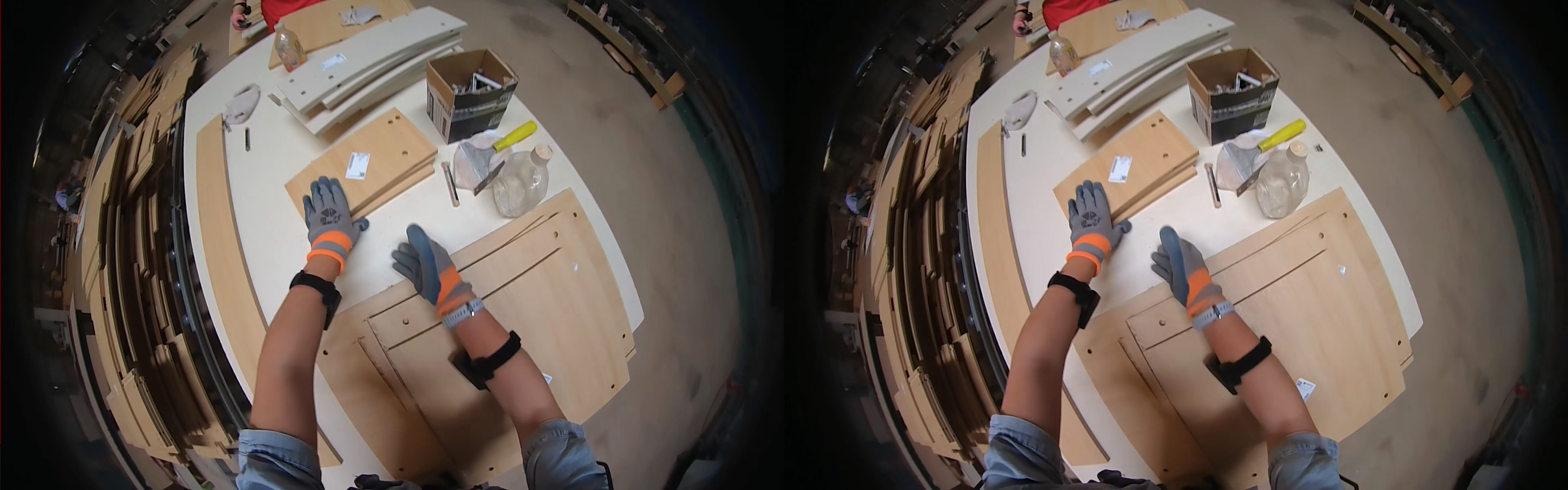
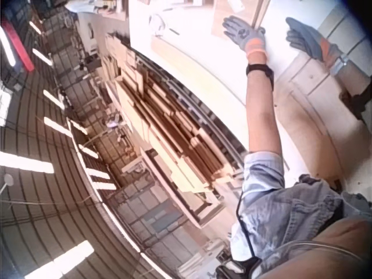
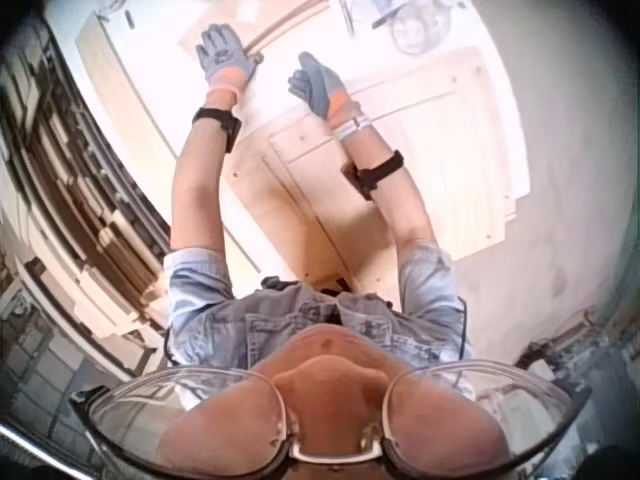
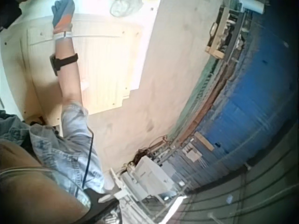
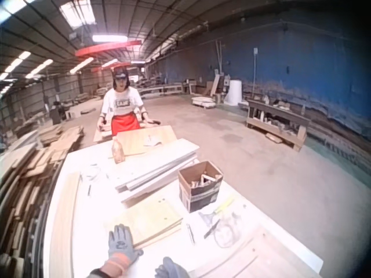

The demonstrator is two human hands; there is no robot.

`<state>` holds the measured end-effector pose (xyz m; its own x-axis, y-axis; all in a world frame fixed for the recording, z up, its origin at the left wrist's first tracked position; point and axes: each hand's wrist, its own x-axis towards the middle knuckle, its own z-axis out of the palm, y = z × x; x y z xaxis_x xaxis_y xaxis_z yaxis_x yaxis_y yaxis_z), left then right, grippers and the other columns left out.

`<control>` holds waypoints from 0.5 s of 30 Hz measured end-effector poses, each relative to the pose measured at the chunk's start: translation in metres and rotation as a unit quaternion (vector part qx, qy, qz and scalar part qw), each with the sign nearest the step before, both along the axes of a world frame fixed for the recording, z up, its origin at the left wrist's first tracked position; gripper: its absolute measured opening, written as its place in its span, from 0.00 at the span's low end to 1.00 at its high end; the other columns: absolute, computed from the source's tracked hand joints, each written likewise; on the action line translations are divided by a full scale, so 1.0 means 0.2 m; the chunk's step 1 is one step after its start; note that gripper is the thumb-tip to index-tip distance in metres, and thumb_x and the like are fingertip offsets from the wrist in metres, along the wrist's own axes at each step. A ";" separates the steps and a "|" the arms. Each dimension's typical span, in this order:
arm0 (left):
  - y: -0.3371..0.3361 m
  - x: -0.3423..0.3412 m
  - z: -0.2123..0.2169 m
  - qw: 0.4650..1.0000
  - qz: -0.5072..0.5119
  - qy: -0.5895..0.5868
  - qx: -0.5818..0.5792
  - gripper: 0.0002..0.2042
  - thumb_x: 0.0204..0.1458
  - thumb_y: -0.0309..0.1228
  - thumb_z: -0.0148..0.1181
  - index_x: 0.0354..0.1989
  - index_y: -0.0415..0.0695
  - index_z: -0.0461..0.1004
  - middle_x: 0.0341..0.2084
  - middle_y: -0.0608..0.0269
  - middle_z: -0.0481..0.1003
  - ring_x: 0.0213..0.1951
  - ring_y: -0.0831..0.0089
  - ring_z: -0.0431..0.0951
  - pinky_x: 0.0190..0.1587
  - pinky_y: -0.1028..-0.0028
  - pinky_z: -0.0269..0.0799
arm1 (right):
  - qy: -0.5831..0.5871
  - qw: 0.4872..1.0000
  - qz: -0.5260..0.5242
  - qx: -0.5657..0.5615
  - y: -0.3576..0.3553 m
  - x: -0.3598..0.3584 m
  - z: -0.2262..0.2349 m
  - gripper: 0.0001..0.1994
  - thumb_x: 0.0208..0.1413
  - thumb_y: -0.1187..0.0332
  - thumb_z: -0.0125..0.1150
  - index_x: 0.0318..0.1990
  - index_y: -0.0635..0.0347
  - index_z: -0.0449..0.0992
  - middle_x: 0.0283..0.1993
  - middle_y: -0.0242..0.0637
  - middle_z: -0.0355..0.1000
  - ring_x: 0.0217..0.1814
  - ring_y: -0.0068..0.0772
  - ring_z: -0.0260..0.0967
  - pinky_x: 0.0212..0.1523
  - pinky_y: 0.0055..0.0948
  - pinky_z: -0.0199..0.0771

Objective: The recorder moves wood panels from a stack to a workbench and cleans the surface using a liquid and a cloth.

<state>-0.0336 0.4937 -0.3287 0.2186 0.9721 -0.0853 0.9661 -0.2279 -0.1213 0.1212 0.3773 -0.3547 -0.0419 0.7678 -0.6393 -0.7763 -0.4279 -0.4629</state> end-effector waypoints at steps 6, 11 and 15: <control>-0.15 -0.04 -0.10 0.989 -0.103 0.097 0.046 0.38 0.51 0.43 0.56 0.64 0.30 0.48 0.63 0.41 0.54 0.65 0.45 0.54 0.64 0.54 0.53 | 0.052 0.998 0.019 0.016 0.20 -0.01 -0.04 0.43 0.49 0.48 0.66 0.65 0.63 0.52 0.64 0.49 0.54 0.65 0.47 0.55 0.62 0.41 0.62; -0.43 -0.11 0.03 0.980 -0.195 0.014 0.019 0.37 0.50 0.42 0.56 0.63 0.32 0.51 0.62 0.40 0.55 0.65 0.46 0.53 0.64 0.54 0.51 | 0.090 0.995 -0.023 0.043 0.17 -0.04 -0.03 0.27 0.51 0.52 0.64 0.54 0.55 0.68 0.50 0.32 0.68 0.51 0.28 0.65 0.51 0.32 0.67; -0.58 -0.11 0.17 0.975 -0.204 -0.071 -0.059 0.35 0.52 0.44 0.54 0.62 0.31 0.53 0.60 0.38 0.57 0.63 0.44 0.55 0.65 0.54 0.49 | 0.049 0.998 -0.030 0.034 -0.04 -0.03 0.05 0.22 0.52 0.56 0.62 0.51 0.56 0.71 0.47 0.32 0.70 0.45 0.26 0.68 0.40 0.29 0.70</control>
